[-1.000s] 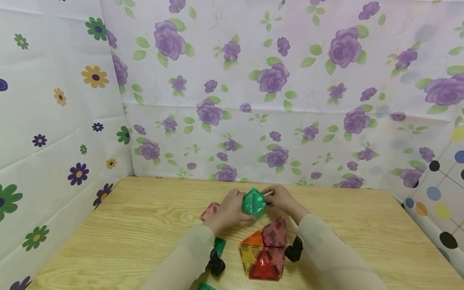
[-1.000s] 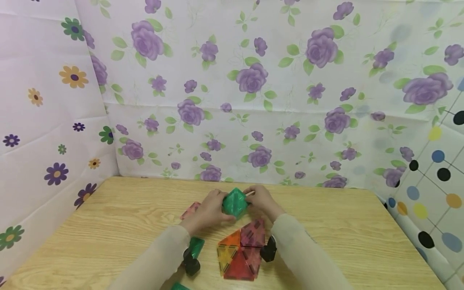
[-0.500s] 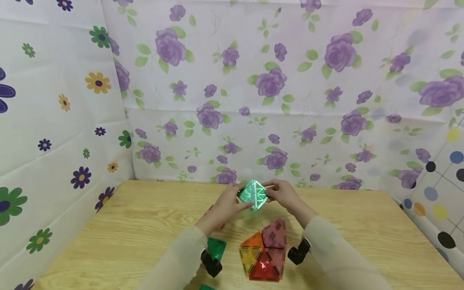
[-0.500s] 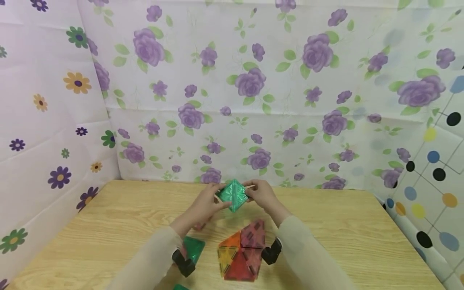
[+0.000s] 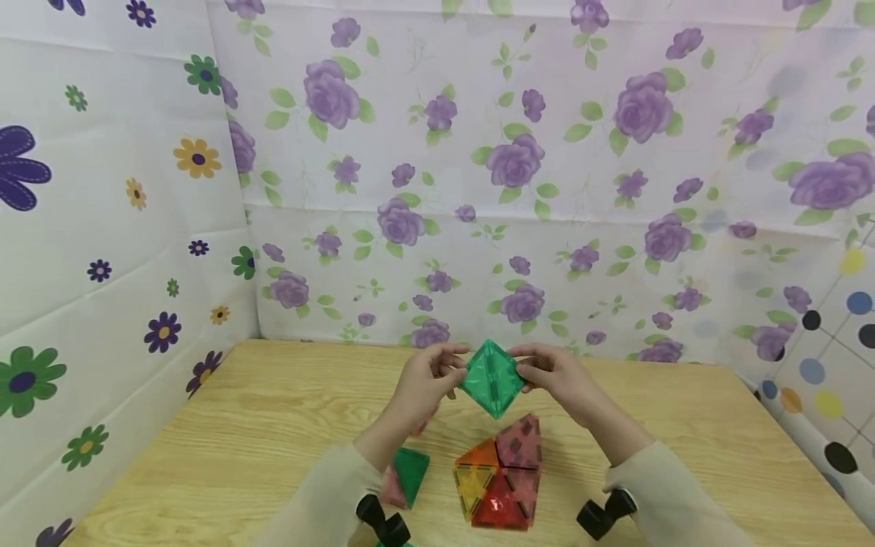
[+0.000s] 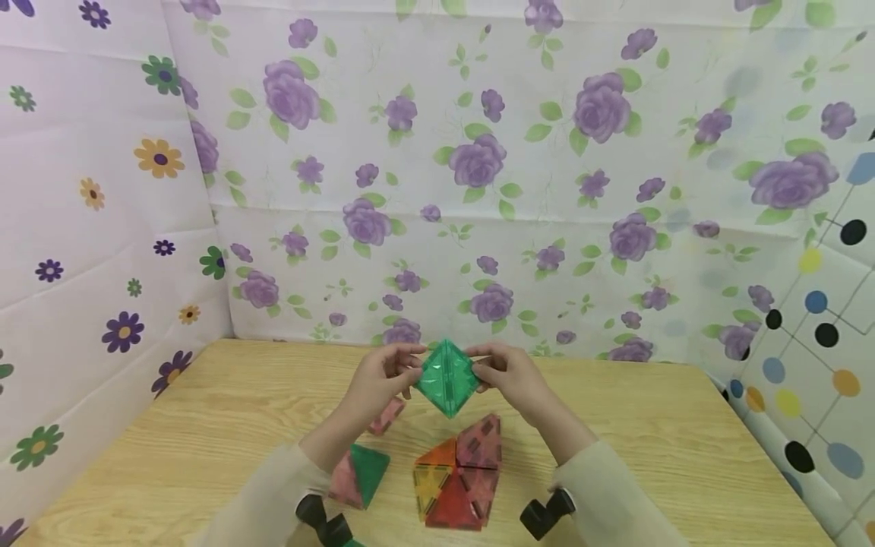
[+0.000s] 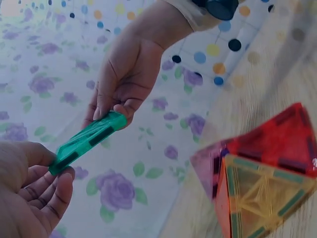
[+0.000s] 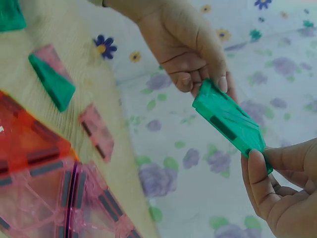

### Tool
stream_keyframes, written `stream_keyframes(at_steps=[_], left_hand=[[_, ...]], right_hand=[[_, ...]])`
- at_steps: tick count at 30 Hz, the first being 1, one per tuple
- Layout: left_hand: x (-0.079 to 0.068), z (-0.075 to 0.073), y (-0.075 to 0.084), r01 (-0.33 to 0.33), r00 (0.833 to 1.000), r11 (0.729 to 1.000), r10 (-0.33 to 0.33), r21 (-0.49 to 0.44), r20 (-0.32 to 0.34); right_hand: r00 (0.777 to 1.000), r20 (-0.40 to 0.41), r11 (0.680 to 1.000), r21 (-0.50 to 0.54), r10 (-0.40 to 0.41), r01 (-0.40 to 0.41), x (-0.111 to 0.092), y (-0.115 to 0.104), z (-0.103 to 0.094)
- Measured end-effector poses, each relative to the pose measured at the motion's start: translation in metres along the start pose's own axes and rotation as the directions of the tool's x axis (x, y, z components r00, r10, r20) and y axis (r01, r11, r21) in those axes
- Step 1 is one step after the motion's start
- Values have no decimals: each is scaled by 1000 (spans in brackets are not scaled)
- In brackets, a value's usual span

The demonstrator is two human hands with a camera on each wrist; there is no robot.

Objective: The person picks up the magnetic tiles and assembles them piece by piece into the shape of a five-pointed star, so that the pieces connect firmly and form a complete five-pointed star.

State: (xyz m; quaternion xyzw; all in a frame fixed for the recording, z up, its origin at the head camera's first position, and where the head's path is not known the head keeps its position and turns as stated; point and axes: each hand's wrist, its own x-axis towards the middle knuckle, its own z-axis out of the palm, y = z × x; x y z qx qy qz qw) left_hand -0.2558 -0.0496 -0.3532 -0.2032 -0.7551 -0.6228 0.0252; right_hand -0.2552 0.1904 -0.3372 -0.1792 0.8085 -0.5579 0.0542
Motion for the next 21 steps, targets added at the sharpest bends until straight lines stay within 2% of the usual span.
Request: stream_keyframes(at_steps=[3,8,12,17,21], left_hand=[[-7,2,8,18,1000,999,-17,-28,25],[-20,4,20,22,997,1000,-21,-13,76],[-30,7,25,34,995,999,-31,-36,91],[-43,13,23,98,989,991,-86,-96,120],[-54,21,17,158,979,975,-134,-155,156]], right_hand=[[1000,7,1000,18,-21,21,-12,-5,-2],[999,-1,998,30,-48,48,-28,-10,-3],[999,0,998,48,-51,51,-39,-13,-4],[1000,-9,997,74,7,-6,-54,-11,-4],[1000,5,997,80,9,-9,-64,-5,-3]])
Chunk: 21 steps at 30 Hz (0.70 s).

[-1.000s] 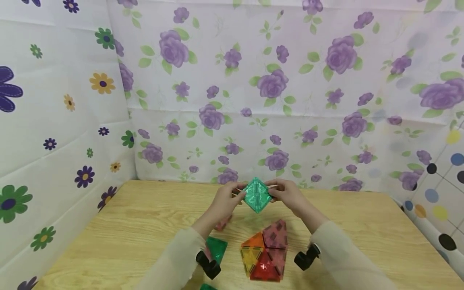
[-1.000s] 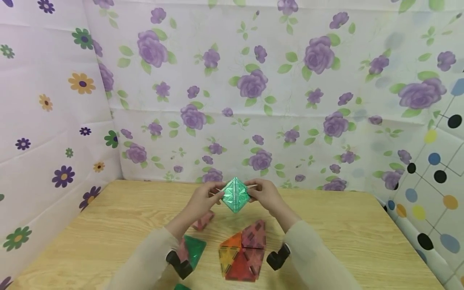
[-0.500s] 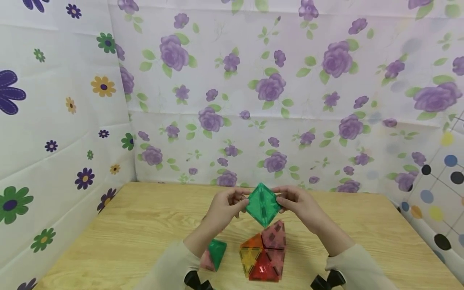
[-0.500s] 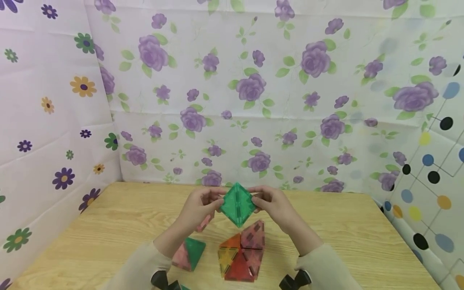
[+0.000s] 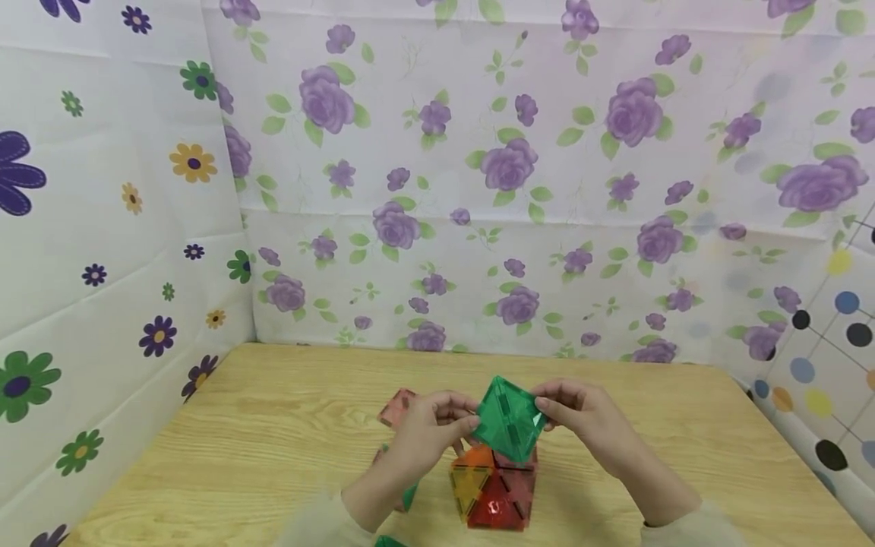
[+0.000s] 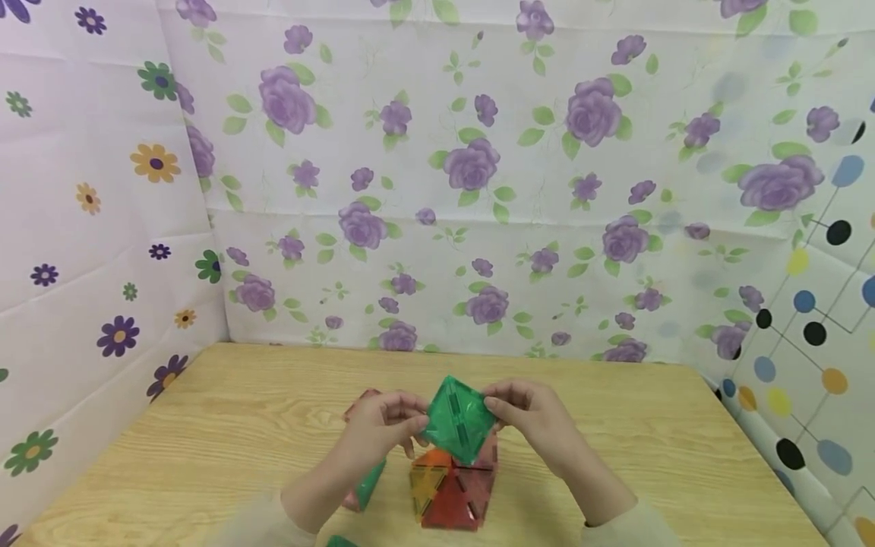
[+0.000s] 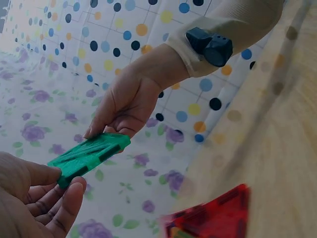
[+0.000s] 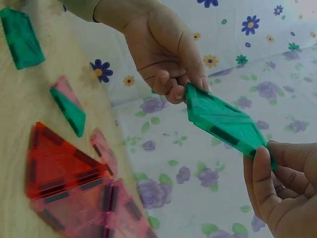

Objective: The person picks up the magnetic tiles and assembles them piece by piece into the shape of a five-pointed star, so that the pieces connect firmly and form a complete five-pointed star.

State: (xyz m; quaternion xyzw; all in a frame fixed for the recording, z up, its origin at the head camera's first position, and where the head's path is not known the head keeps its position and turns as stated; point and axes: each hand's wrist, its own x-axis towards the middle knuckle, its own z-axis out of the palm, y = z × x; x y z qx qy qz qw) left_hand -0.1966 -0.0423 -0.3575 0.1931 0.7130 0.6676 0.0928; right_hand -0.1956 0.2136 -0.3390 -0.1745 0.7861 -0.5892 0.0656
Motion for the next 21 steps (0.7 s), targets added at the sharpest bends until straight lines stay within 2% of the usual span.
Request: stream_keyframes(at_steps=[7,10,14,17,21], left_hand=[[-15,18,-16,114,992,987,-107,-114,65],[-20,25,-23,126,990,988,-120,-92,73],[-28,37,-34,167,983,982,-160,-85,88],[-34,47,-42,224,972,961,-210,-162,102],[-39,61,-51,291,956,919,-272,-267,105]], right_hand=[[998,65,999,24,21,-22,-15,19,2],[996,90,998,51,26,-30,-20,27,4],[991,106,994,74,78,-86,-27,38,6],[989,86,989,76,118,-125,-31,47,8],[987,52,986,67,150,-153,-34,58,11]])
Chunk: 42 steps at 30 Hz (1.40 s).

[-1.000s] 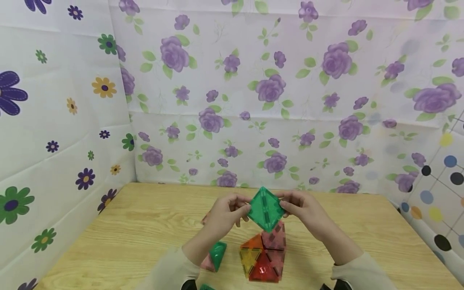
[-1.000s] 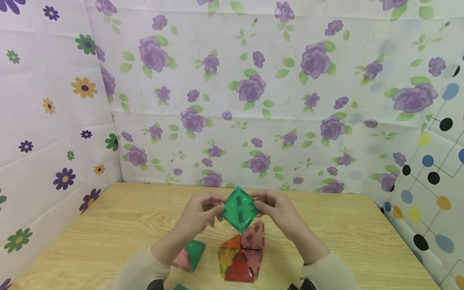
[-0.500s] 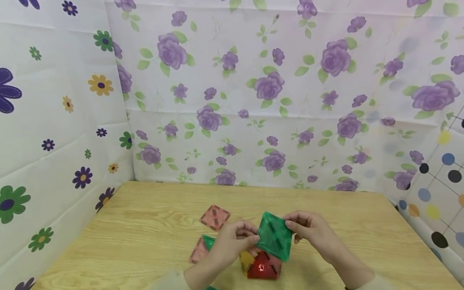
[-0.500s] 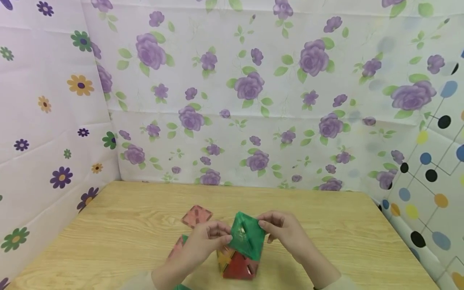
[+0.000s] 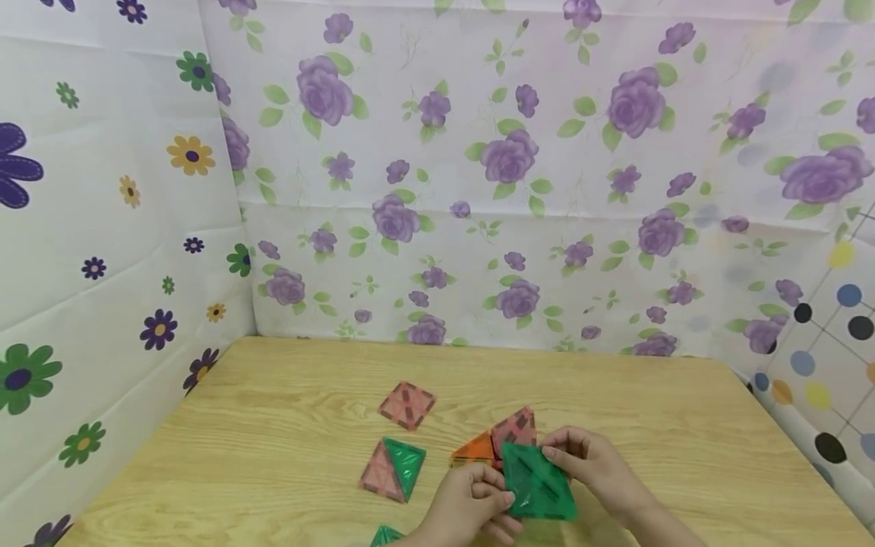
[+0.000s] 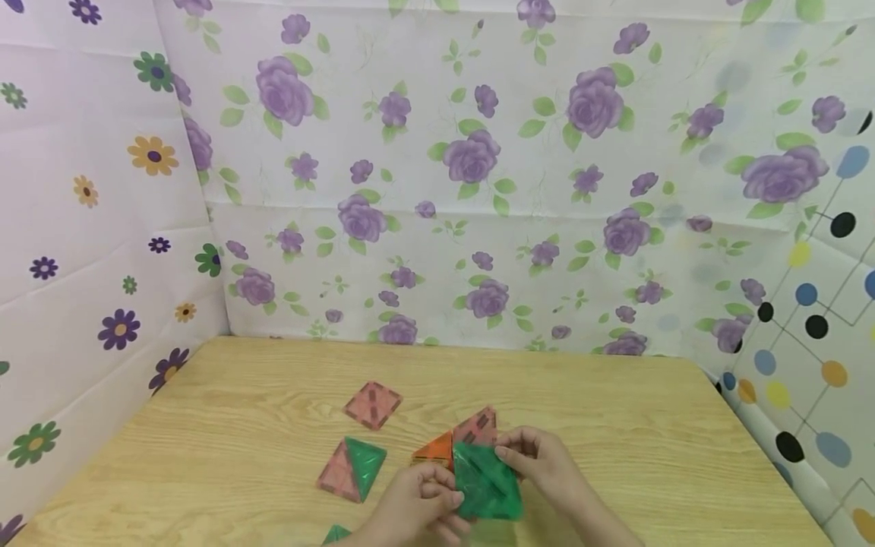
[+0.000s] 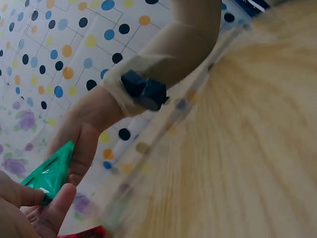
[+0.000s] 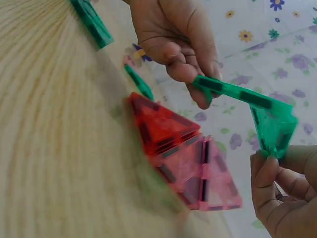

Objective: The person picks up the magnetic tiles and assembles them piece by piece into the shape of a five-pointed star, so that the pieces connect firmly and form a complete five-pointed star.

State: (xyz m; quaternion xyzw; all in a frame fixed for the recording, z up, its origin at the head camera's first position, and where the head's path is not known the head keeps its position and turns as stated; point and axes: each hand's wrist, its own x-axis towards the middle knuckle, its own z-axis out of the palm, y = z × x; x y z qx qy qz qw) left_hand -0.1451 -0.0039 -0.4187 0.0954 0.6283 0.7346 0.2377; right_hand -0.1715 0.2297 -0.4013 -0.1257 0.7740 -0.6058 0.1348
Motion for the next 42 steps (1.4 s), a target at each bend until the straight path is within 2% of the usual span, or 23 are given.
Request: stream_keyframes(at_steps=[4,9,12,19,24,29,34,38,40,42], left_hand=[[0,9,-10,74,997,995,-75,-73,-16],[1,16,-21,183,982,975,-186,-129,-13],[1,18,-28,209,977,967,-212,-145,-10],[4,24,-40,179,978,966,-196,-186,-74],[6,28,-43,173,976,955,-199,-239,-87],[7,33,-44,162,972,946,-201,-280,-119],[4,38,-48,162,971,940,-205,-300,-119],[5,43,-48,158,970,924,-211,-349,-120],[7,43,-47,159,965,907,-226,-391,-131],[8,43,-46,167,960,904,-241,-394,-144]], right_hand=[[999,-22,1000,-5,29,-29,1,10,1],[997,-53,998,2,59,-58,1,19,0],[997,-61,999,8,53,-53,2,23,-1],[997,-74,999,-6,32,-33,5,31,2],[997,-71,999,-24,41,-43,5,34,2],[992,-90,994,-69,83,-89,5,32,2],[986,-114,987,-88,123,-133,6,30,4],[981,-129,986,-66,146,-156,7,30,5],[978,-133,985,-53,158,-167,7,30,5],[979,-130,986,-35,160,-166,7,30,6]])
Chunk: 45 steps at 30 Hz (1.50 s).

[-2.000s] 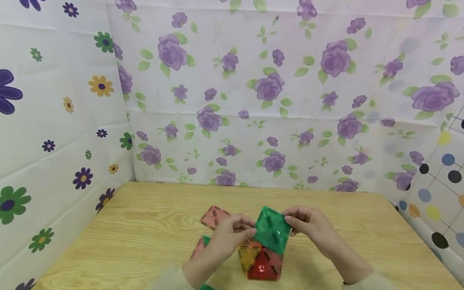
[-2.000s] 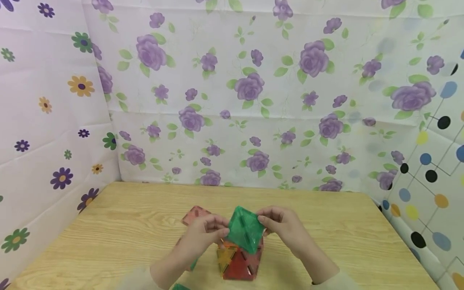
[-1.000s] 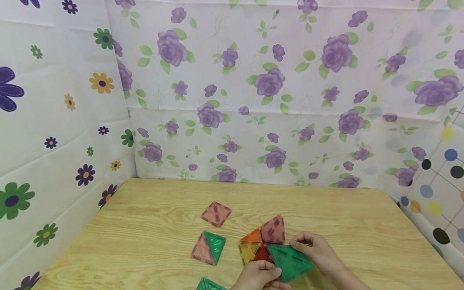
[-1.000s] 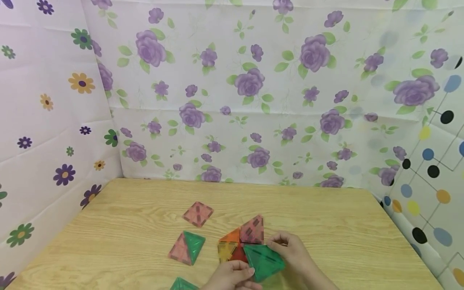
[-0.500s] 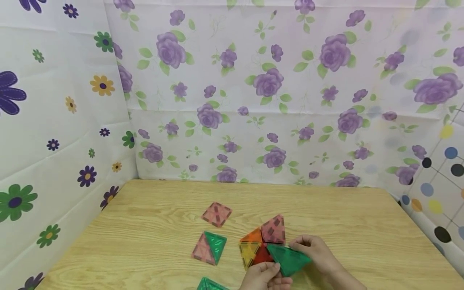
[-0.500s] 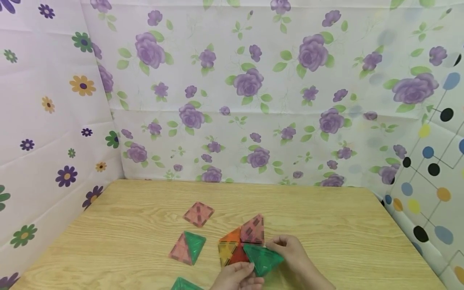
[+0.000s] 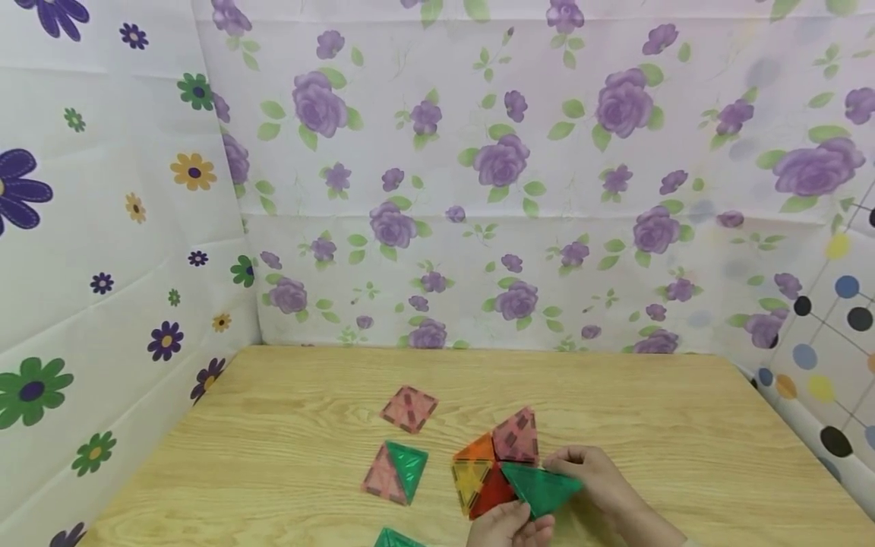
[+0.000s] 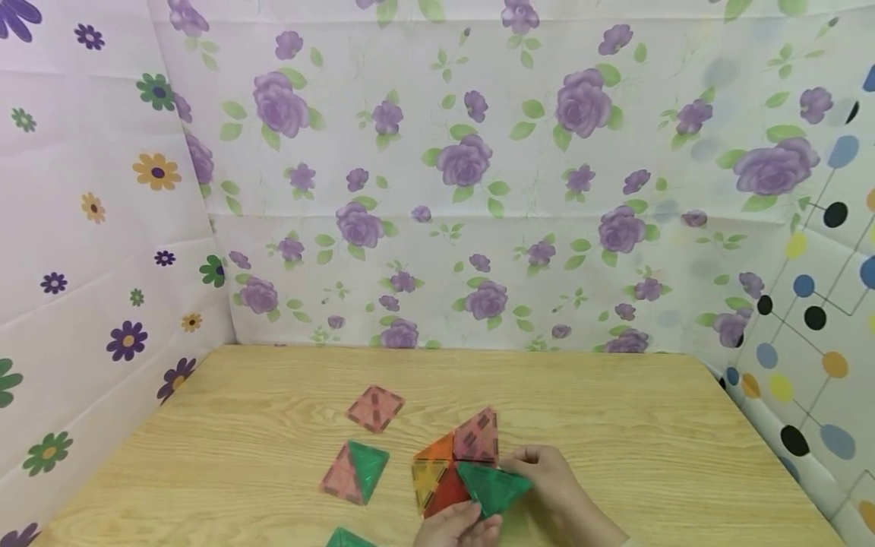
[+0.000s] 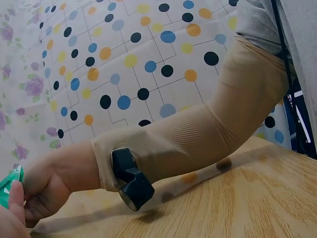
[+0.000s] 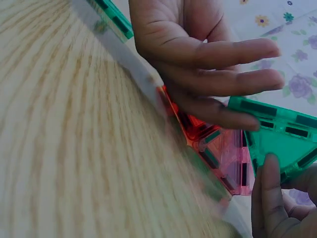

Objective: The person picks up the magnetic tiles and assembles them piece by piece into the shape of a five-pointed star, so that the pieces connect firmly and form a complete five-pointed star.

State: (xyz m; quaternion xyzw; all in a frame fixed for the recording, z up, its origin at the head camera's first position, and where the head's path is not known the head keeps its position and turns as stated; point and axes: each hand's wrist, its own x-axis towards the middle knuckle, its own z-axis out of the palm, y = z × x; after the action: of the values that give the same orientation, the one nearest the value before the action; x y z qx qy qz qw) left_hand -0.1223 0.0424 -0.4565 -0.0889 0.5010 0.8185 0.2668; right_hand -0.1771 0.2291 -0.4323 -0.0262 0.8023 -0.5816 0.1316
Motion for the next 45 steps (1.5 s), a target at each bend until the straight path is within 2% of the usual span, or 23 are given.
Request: stream_keyframes(at_steps=[3,6,11,16,18,25,31,33,39,45], left_hand=[[1,0,-1,-4,999,1000,4,19,-44],[0,1,-5,-41,997,999,43,19,-71],[-1,6,-10,-98,993,990,91,-97,-70],[-2,7,-11,-111,992,988,103,-108,-76],[-3,7,-10,-106,993,988,99,-110,-67],[-9,6,-8,-73,997,996,75,-56,32],[-8,8,-10,-87,996,990,86,-107,-16],[-6,7,-11,-65,998,994,65,-90,-7],[-1,5,-9,17,997,999,-13,-47,82],[2,3,-8,48,994,999,-45,-24,96]], right_hand=[[1000,-2,1000,22,19,-19,0,0,1],[1000,-2,999,31,29,-29,1,-1,2],[1000,-12,1000,10,23,-22,4,-3,1],[999,-13,999,9,33,-33,5,-3,1],[999,-13,999,14,41,-41,5,-3,1],[999,-33,999,23,37,-36,5,-2,1],[998,-38,999,27,45,-44,6,-2,2],[999,-26,999,21,28,-27,7,-1,2],[1000,4,999,26,18,-18,6,1,1],[1000,18,1000,13,5,-5,6,4,1]])
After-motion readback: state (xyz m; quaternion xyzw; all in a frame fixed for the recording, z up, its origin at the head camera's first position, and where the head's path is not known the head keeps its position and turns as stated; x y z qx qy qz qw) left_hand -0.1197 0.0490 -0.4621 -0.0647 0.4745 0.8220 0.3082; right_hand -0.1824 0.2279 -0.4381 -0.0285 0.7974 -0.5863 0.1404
